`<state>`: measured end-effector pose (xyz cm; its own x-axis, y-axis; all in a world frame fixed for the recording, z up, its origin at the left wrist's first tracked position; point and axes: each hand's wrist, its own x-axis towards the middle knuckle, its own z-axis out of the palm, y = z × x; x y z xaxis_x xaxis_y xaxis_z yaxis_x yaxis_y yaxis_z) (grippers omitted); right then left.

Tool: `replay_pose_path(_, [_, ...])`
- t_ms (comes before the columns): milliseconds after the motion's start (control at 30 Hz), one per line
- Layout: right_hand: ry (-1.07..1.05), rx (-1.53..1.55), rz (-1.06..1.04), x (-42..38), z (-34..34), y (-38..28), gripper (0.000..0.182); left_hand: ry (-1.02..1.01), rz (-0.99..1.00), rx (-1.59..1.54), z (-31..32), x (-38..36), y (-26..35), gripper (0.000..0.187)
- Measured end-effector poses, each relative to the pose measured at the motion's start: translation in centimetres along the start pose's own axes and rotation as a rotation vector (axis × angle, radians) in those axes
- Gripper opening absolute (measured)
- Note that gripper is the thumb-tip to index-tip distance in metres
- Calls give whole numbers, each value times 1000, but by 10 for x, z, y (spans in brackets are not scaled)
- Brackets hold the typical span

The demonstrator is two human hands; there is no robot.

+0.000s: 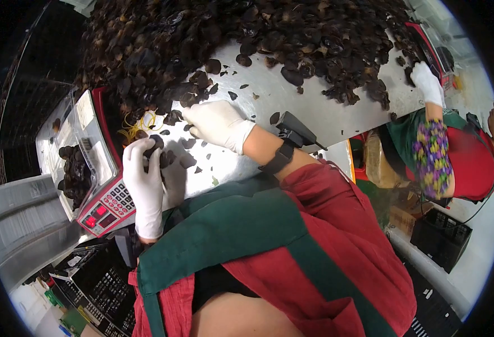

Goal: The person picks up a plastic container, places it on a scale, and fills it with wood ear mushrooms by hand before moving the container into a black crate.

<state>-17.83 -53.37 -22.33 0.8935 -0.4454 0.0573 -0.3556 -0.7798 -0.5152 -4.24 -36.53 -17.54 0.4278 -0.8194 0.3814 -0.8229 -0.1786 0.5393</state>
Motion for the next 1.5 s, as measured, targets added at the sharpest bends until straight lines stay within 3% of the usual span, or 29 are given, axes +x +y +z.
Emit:
replay_pose_path(133, [-47, 159, 112, -5, -20, -2, 19, 11, -104, -101, -21, -22, 10, 26])
replay_pose_path(200, [27, 271, 135, -12, -33, -8, 19, 23, -163, -157, -21, -31, 9, 25])
replay_pose_path(267, [28, 291, 106, -18, -34, -12, 18, 52, -132, -161, -19, -34, 6, 25])
replay_pose_path(333, [34, 348, 19, -25, -30, -22, 23, 81, -275, -349, -17, -36, 7, 24])
replay_pose_path(400, [-103, 235, -16, -32, -19, -39, 31, 119, -282, -434, -13, -37, 3, 24])
replay_pose_path(500, [-219, 45, -67, -35, 11, -51, 29, 130, -417, -662, -16, -35, 3, 22])
replay_pose_path(667, [-231, 83, 17, -30, 16, -56, 23, 151, -308, -558, -41, -31, 10, 23])
replay_pose_path(800, [-88, 429, -94, 2, -21, -59, 14, 291, 13, -201, -93, -19, -5, 26])
replay_pose_path(867, [7, 551, -161, 32, -49, -87, 15, 423, -29, -87, -120, -8, -25, 26])
replay_pose_path(900, [142, 668, -176, 46, -52, -104, 18, 513, -66, -120, -130, -3, -38, 26])
replay_pose_path(1000, [206, 768, -236, 88, -67, -160, 21, 647, -117, -229, -154, 9, -76, 25])
replay_pose_path(1067, [311, 791, -386, 117, -54, -191, 22, 588, -147, -111, -166, 18, -84, 24])
replay_pose_path(1167, [208, 734, -474, 149, -21, -218, 29, 180, -74, 87, -184, 20, -106, 29])
replay_pose_path(1200, [242, 515, -547, 159, -4, -219, 30, 96, -188, -43, -187, 15, -117, 36])
replay_pose_path(1267, [186, 310, -448, 153, 14, -222, 31, -47, -245, -194, -211, 24, -107, 40])
replay_pose_path(1300, [158, 309, -428, 153, 14, -222, 35, -68, -359, -362, -224, 30, -107, 38])
replay_pose_path(1333, [155, 303, -429, 155, 14, -225, 35, -76, -367, -301, -234, 41, -115, 34])
replay_pose_path(1500, [420, 434, -550, 146, 0, -230, 42, -184, -90, 62, -222, 131, -186, 26])
